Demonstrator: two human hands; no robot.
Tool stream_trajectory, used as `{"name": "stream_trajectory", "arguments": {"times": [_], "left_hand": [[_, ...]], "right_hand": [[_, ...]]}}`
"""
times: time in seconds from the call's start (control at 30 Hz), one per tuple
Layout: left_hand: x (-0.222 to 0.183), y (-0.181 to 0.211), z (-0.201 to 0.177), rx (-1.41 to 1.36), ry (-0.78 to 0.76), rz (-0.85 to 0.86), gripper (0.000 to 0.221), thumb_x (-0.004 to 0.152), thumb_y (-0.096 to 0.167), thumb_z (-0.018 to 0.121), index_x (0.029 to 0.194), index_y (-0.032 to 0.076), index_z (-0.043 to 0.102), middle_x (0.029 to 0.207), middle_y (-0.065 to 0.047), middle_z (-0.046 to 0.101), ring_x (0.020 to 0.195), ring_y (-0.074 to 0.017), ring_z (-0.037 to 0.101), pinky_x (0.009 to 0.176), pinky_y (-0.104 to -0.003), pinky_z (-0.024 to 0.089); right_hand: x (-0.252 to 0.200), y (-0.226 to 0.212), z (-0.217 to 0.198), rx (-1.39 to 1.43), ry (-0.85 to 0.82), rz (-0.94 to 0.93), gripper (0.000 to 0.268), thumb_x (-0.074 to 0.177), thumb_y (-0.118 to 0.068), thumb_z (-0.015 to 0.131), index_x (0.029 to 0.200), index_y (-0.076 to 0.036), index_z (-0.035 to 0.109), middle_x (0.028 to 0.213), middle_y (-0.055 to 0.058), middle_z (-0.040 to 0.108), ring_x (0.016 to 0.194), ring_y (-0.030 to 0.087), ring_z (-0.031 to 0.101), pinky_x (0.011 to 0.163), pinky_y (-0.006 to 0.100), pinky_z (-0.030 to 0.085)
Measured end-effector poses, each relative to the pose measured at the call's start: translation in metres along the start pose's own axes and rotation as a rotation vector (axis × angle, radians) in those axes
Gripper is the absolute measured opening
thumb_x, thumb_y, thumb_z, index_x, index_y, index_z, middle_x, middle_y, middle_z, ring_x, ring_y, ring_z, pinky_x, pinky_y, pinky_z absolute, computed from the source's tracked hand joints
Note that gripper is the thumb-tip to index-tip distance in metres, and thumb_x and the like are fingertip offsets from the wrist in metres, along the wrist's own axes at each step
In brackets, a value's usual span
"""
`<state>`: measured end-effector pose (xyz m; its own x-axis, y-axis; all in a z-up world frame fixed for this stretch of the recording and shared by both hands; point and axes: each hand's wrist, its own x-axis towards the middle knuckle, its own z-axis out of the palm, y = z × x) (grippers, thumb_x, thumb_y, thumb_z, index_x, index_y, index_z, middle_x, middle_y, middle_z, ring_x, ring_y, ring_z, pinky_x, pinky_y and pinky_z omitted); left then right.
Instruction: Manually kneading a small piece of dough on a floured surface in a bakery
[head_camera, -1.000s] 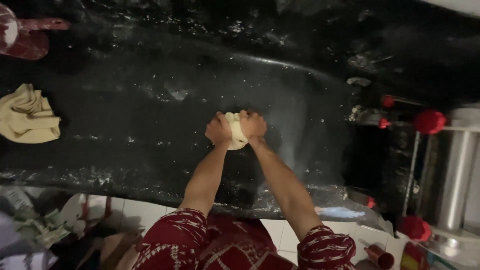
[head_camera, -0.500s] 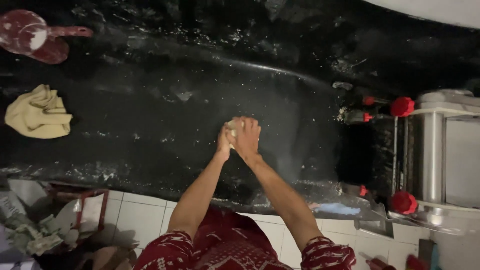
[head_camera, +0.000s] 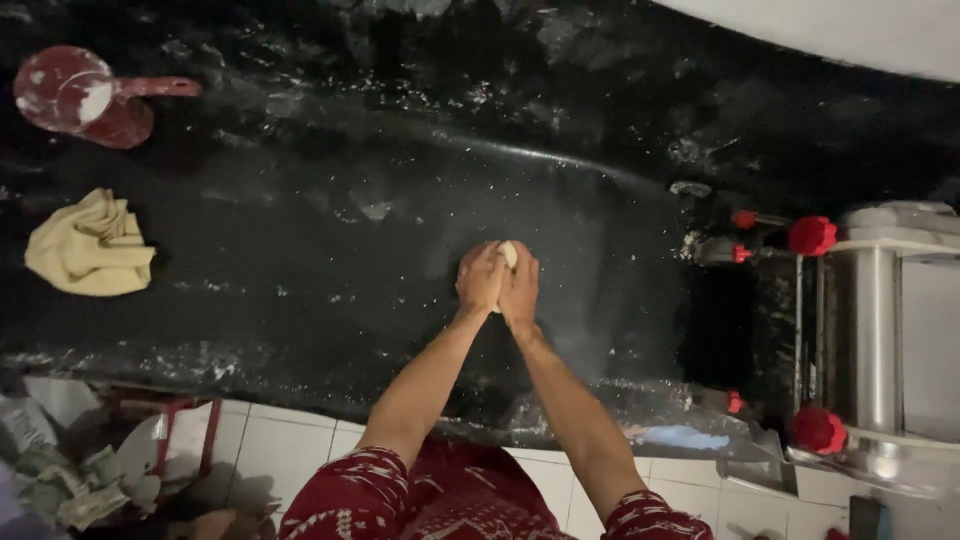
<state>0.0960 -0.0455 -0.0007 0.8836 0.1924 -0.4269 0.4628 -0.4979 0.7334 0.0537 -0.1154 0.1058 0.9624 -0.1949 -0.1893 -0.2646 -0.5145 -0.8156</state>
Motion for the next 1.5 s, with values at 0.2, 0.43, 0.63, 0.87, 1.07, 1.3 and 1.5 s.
{"name": "stream_trajectory", "arguments": {"times": [0.2,0.43,0.63,0.87,1.07,1.3,1.5], "left_hand": [[0.012,-0.005,0.046,0.025,0.545,0.301,0.041,0.093,0.046,0.061,0.114,0.015,0.076,0.114,-0.008,0.073,0.099,-0.023,0.07,0.085,-0.042,0.058],[0.018,0.027,0.003,0.104,0.92,0.817,0.011,0.082,0.018,0.075,0.089,0.011,0.077,0.085,-0.002,0.074,0.067,-0.0245,0.066,0.062,-0.035,0.057],[0.039,0.013,-0.002,0.068,0.463,0.573,0.015,0.074,0.028,0.059,0.08,0.021,0.071,0.069,0.003,0.068,0.068,-0.0228,0.067,0.067,-0.032,0.057],[0.038,0.007,0.014,0.063,0.451,0.472,0.015,0.084,0.026,0.061,0.088,0.017,0.073,0.079,-0.002,0.074,0.076,-0.0277,0.069,0.072,-0.041,0.056],[0.019,0.026,0.028,0.123,0.443,-0.228,0.03,0.09,0.043,0.052,0.112,0.028,0.064,0.106,-0.002,0.067,0.106,-0.0304,0.062,0.094,-0.053,0.045],[-0.013,0.025,0.023,0.261,0.29,-0.21,0.042,0.095,0.046,0.044,0.113,0.015,0.066,0.113,-0.009,0.055,0.111,-0.0338,0.056,0.091,-0.053,0.046],[-0.013,0.039,0.02,0.611,0.485,0.061,0.033,0.097,0.036,0.048,0.08,0.018,0.069,0.077,-0.001,0.064,0.078,-0.0247,0.067,0.064,-0.039,0.055]], "right_hand": [[0.031,0.069,0.031,-0.119,0.254,-0.072,0.043,0.098,-0.031,0.053,0.141,-0.03,0.05,0.118,0.009,0.06,0.111,0.035,0.065,0.098,0.052,0.052],[0.069,0.119,0.067,-0.234,0.629,-0.207,0.043,0.084,-0.034,0.066,0.127,-0.026,0.066,0.102,-0.004,0.065,0.09,0.018,0.07,0.08,0.03,0.056],[0.084,0.109,0.066,-0.167,0.61,-0.089,0.05,0.079,-0.035,0.069,0.128,-0.028,0.065,0.106,0.002,0.07,0.097,0.024,0.071,0.085,0.038,0.057],[0.082,0.08,0.026,0.001,0.23,0.175,0.057,0.084,-0.042,0.073,0.134,-0.025,0.052,0.121,0.013,0.066,0.111,0.037,0.066,0.093,0.052,0.055],[0.092,0.087,-0.009,0.216,-0.238,0.517,0.084,0.074,-0.053,0.089,0.137,-0.02,0.043,0.132,0.02,0.059,0.116,0.045,0.063,0.087,0.059,0.059],[0.087,0.059,-0.035,0.034,-0.536,0.629,0.072,0.085,-0.061,0.07,0.135,-0.011,0.054,0.132,0.024,0.058,0.114,0.044,0.064,0.082,0.053,0.064],[0.105,0.127,0.008,-0.051,-0.491,0.476,0.077,0.085,-0.075,0.066,0.12,-0.006,0.064,0.103,0.018,0.071,0.092,0.031,0.072,0.066,0.043,0.065]]}}
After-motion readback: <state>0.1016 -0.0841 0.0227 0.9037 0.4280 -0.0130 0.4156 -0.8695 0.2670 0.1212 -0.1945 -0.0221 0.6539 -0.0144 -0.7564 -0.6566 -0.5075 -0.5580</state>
